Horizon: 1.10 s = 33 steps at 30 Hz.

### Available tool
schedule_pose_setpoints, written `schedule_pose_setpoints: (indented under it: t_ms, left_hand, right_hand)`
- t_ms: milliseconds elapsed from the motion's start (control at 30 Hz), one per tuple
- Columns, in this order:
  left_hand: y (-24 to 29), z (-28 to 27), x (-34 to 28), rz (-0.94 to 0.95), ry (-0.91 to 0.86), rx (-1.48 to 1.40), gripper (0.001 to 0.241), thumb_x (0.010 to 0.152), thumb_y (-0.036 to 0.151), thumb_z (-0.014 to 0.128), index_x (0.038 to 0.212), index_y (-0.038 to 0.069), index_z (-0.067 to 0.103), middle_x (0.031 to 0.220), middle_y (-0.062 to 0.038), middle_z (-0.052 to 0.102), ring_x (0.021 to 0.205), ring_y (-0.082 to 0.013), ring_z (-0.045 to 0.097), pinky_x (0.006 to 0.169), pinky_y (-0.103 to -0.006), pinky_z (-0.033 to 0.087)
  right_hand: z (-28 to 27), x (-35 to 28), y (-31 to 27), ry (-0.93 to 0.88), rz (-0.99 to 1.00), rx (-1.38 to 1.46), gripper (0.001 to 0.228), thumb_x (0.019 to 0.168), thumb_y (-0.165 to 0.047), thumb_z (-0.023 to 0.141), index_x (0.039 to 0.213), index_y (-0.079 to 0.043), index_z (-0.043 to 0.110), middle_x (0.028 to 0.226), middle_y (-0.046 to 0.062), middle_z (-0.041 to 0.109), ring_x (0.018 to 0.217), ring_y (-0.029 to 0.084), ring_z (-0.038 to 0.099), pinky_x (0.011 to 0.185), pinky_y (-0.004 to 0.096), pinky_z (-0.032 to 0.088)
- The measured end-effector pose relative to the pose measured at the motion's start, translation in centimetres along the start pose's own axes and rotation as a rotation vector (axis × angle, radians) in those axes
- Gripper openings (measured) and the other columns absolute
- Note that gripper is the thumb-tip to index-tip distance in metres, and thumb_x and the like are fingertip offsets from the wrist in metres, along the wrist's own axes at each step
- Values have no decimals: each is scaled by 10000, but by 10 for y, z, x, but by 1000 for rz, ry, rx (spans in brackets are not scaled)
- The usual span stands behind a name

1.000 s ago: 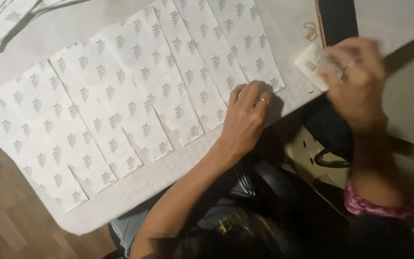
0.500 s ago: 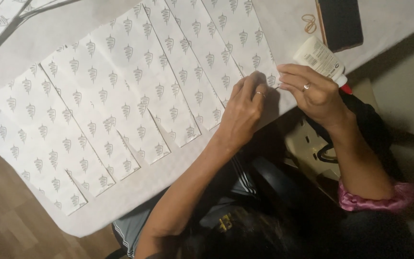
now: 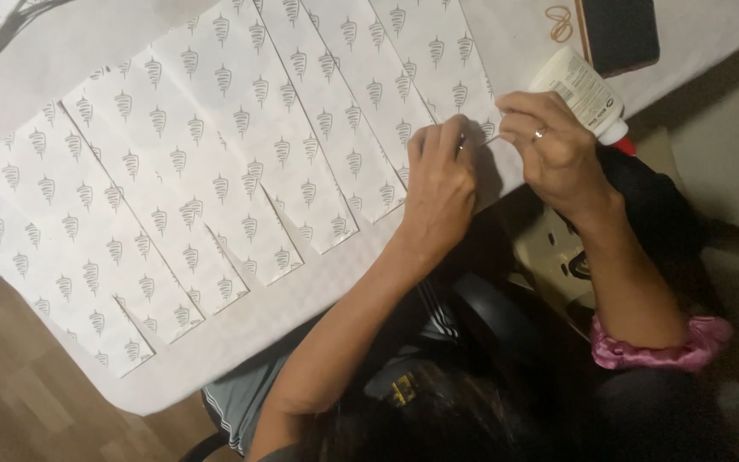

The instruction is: Folding printed paper strips and applying glue to assemble them into stacks.

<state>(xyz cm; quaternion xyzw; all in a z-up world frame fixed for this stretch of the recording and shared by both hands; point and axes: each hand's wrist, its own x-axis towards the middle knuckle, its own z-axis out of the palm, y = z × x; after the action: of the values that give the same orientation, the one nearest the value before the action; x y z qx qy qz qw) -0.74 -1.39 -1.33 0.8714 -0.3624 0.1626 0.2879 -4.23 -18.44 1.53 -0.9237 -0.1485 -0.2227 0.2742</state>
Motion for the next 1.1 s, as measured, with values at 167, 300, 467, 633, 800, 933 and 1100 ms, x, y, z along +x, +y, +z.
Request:
schedule_pose_setpoints:
  t_ms: [167,300,467,633,800,933,1100]
  left_hand:
    - [5,-4,8,-163,77,-380,136,862,-201,567,954,-119,510,1148,-210,469,920,-371,489,831,-449,393]
    - [1,-5,12,-219,70,-409,113,823,-119,621,842,-15,580,1122,-190,486,954,-360,534,816,-470,422]
    - [3,-7,18,-258,149,-428,133,918,-33,536,1043,-48,494,1055,-208,507,896,-362,514,710,-456,397]
    - [-1,-9,16,-248,131,-446,358,737,-201,605,1049,-66,492,1063,-228,498,847,-364,514,661,-430,380]
    - [3,-10,22,-343,149,-502,160,755,-76,518,911,-51,488,975,-217,505,765,-375,511,590,-448,366]
    - [4,4,25,-372,99,-241,189,819,69,646,857,46,462,868,-116,455,757,-299,447,673,-435,356]
    - [-1,-3,18,-342,43,-377,218,772,-92,508,960,13,474,958,-142,453,817,-341,452,704,-441,371]
  right_hand:
    - [-5,7,-4,-2,-35,-31,67,984,174,732,937,154,688,1120,262,693,1006,370,656,917,441,521]
    - [-6,7,-3,18,74,-15,236,895,173,883,882,63,674,1102,251,727,1003,333,705,828,382,541]
    - [9,9,-17,78,134,11,363,887,135,914,1113,100,632,1128,242,651,984,321,623,839,371,553]
    - [9,7,-15,101,145,75,242,957,257,759,1114,125,630,1118,259,638,923,321,628,836,381,579]
    - [10,7,-22,103,151,-23,106,1019,177,710,1084,110,660,1116,236,680,975,328,648,848,388,574]
    - [10,8,-25,123,141,-1,126,982,231,695,1058,134,667,1102,258,671,999,348,644,856,395,574]
    - [7,11,-34,105,207,58,148,986,248,622,1112,172,641,1146,292,643,1006,346,648,897,396,621]
